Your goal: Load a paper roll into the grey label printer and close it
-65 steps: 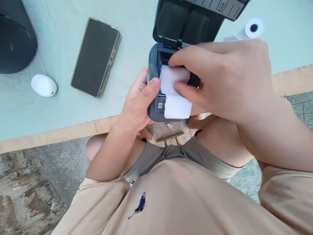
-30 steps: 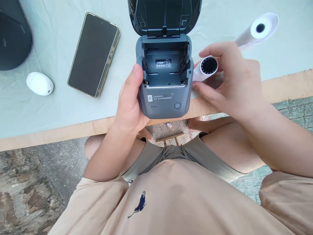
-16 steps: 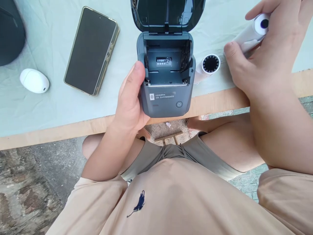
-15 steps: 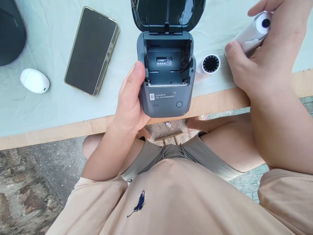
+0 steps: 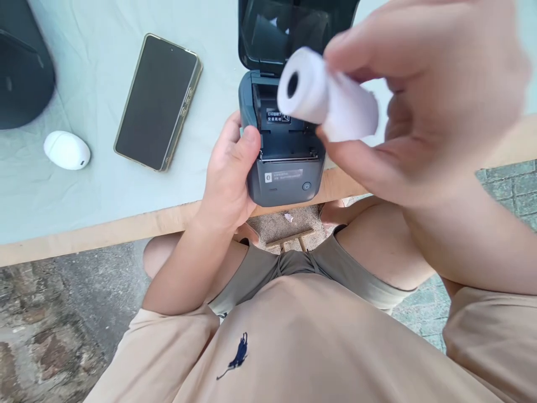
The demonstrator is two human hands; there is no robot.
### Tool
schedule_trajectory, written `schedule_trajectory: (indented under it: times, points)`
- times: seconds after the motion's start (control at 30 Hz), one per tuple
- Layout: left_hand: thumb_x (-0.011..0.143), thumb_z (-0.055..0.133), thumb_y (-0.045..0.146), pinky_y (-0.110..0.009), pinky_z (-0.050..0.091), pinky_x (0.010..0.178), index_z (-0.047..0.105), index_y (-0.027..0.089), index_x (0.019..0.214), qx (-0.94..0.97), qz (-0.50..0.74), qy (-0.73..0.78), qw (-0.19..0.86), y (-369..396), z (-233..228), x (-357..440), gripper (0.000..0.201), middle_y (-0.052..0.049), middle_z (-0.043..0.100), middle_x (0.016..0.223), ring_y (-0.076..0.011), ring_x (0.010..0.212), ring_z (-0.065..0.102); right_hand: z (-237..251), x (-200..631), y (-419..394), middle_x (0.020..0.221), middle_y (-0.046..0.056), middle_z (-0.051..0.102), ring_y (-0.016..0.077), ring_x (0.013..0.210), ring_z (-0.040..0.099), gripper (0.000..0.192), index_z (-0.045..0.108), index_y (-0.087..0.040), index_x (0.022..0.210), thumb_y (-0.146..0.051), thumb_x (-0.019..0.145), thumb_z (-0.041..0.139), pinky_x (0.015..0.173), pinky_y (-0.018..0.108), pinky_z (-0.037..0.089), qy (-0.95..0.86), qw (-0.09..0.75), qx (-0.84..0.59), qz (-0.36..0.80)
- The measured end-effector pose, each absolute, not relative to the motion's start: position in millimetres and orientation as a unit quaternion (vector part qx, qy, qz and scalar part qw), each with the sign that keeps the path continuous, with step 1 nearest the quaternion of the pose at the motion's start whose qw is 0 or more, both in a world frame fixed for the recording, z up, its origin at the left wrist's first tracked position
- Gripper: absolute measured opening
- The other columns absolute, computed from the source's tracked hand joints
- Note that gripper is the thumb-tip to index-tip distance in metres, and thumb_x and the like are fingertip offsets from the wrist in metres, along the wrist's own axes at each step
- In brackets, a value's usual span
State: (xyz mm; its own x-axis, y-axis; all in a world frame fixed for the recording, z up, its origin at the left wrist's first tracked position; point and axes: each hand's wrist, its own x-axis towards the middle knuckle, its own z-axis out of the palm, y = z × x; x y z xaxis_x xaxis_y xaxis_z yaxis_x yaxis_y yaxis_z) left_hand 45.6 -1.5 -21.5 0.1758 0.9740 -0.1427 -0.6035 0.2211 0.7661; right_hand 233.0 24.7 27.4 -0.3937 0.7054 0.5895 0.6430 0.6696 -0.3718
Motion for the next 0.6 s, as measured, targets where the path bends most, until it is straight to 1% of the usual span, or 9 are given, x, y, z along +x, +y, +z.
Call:
schedule_trajectory:
  times: [0.1, 0.17, 0.23, 0.3, 0.37, 0.4, 0.43, 0.53, 0.6]
  points:
    - [0.099, 0.066, 0.038, -0.037, 0.053, 0.112, 0.070, 0.027, 0.108, 0.279, 0.572, 0.316, 0.704, -4.5, -19.7, 47.2, 0.015, -0.001, 0.075, 0.114, -0.0251, 0.127, 0.068, 26.9, 221.7, 24.3, 0.110, 0.002, 0.071, 0.0102, 0.102, 0.068, 0.016, 0.064, -0.018, 0.102, -0.020, 0.098, 0.049, 0.091, 0.027, 0.054, -0.839, 0.376, -0.392, 0.041]
    - [0.099, 0.066, 0.037, -0.039, 0.052, 0.113, 0.071, 0.025, 0.108, 0.276, 0.574, 0.313, 0.704, -6.5, -17.7, 47.6, 0.016, -0.002, 0.074, 0.111, -0.0253, 0.128, 0.067, 22.1, 223.3, 26.9, 0.111, 0.001, 0.072, 0.0102, 0.101, 0.069, 0.009, 0.061, -0.016, 0.096, -0.012, 0.092, 0.054, 0.081, 0.024, 0.051, -0.852, 0.366, -0.371, 0.050]
    - [0.098, 0.068, 0.039, -0.041, 0.052, 0.114, 0.070, 0.024, 0.109, 0.275, 0.570, 0.321, 0.705, -8.2, -15.8, 47.4, 0.018, -0.004, 0.072, 0.110, -0.0279, 0.135, 0.062, 17.2, 227.4, 30.7, 0.108, -0.001, 0.072, 0.0119, 0.101, 0.072, 0.016, 0.058, -0.017, 0.095, -0.005, 0.085, 0.057, 0.075, 0.023, 0.050, -0.866, 0.360, -0.342, 0.057]
    - [0.098, 0.067, 0.039, -0.042, 0.052, 0.115, 0.069, 0.023, 0.112, 0.286, 0.560, 0.330, 0.705, -9.2, -14.8, 46.9, 0.021, -0.005, 0.071, 0.112, -0.0302, 0.140, 0.058, 14.8, 230.6, 33.9, 0.104, -0.001, 0.072, 0.0137, 0.102, 0.074, 0.021, 0.058, -0.017, 0.095, -0.001, 0.082, 0.057, 0.075, 0.023, 0.052, -0.871, 0.363, -0.328, 0.057]
    - [0.099, 0.064, 0.039, -0.043, 0.053, 0.114, 0.067, 0.022, 0.116, 0.298, 0.552, 0.330, 0.706, -9.1, -15.2, 46.1, 0.024, -0.007, 0.070, 0.117, -0.0313, 0.143, 0.056, 14.9, 231.0, 35.0, 0.107, 0.001, 0.072, 0.0144, 0.106, 0.074, 0.019, 0.059, -0.017, 0.096, -0.002, 0.083, 0.057, 0.084, 0.024, 0.058, -0.872, 0.368, -0.315, 0.067]
    - [0.099, 0.065, 0.039, -0.042, 0.053, 0.114, 0.067, 0.022, 0.116, 0.301, 0.548, 0.326, 0.709, -8.7, -16.0, 45.4, 0.024, -0.007, 0.070, 0.119, -0.0315, 0.144, 0.055, 15.3, 229.9, 34.6, 0.107, 0.001, 0.072, 0.0144, 0.106, 0.073, 0.016, 0.059, -0.016, 0.095, -0.004, 0.084, 0.057, 0.089, 0.026, 0.060, -0.871, 0.375, -0.311, 0.068]
    - [0.098, 0.066, 0.040, -0.042, 0.054, 0.114, 0.067, 0.023, 0.115, 0.299, 0.547, 0.322, 0.712, -7.9, -17.1, 44.6, 0.024, -0.007, 0.071, 0.119, -0.0316, 0.145, 0.054, 15.7, 228.2, 33.5, 0.104, 0.001, 0.072, 0.0143, 0.104, 0.073, 0.013, 0.059, -0.016, 0.093, -0.006, 0.084, 0.058, 0.091, 0.027, 0.060, -0.868, 0.387, -0.306, 0.063]
    - [0.095, 0.069, 0.044, -0.044, 0.054, 0.113, 0.068, 0.026, 0.109, 0.273, 0.547, 0.314, 0.726, -4.7, -20.7, 40.8, 0.023, -0.006, 0.073, 0.114, -0.0322, 0.147, 0.053, 13.6, 220.1, 26.9, 0.089, -0.003, 0.068, 0.0120, 0.087, 0.070, 0.010, 0.058, -0.019, 0.089, -0.012, 0.082, 0.062, 0.079, 0.027, 0.053, -0.855, 0.425, -0.297, 0.026]
    - [0.091, 0.071, 0.050, -0.047, 0.055, 0.112, 0.069, 0.028, 0.106, 0.267, 0.545, 0.309, 0.733, -3.2, -22.5, 37.9, 0.026, -0.006, 0.074, 0.112, -0.0340, 0.147, 0.052, 9.8, 215.0, 21.5, 0.085, -0.005, 0.068, 0.0102, 0.080, 0.068, 0.009, 0.058, -0.021, 0.089, -0.016, 0.083, 0.064, 0.074, 0.027, 0.047, -0.855, 0.435, -0.283, 0.006]
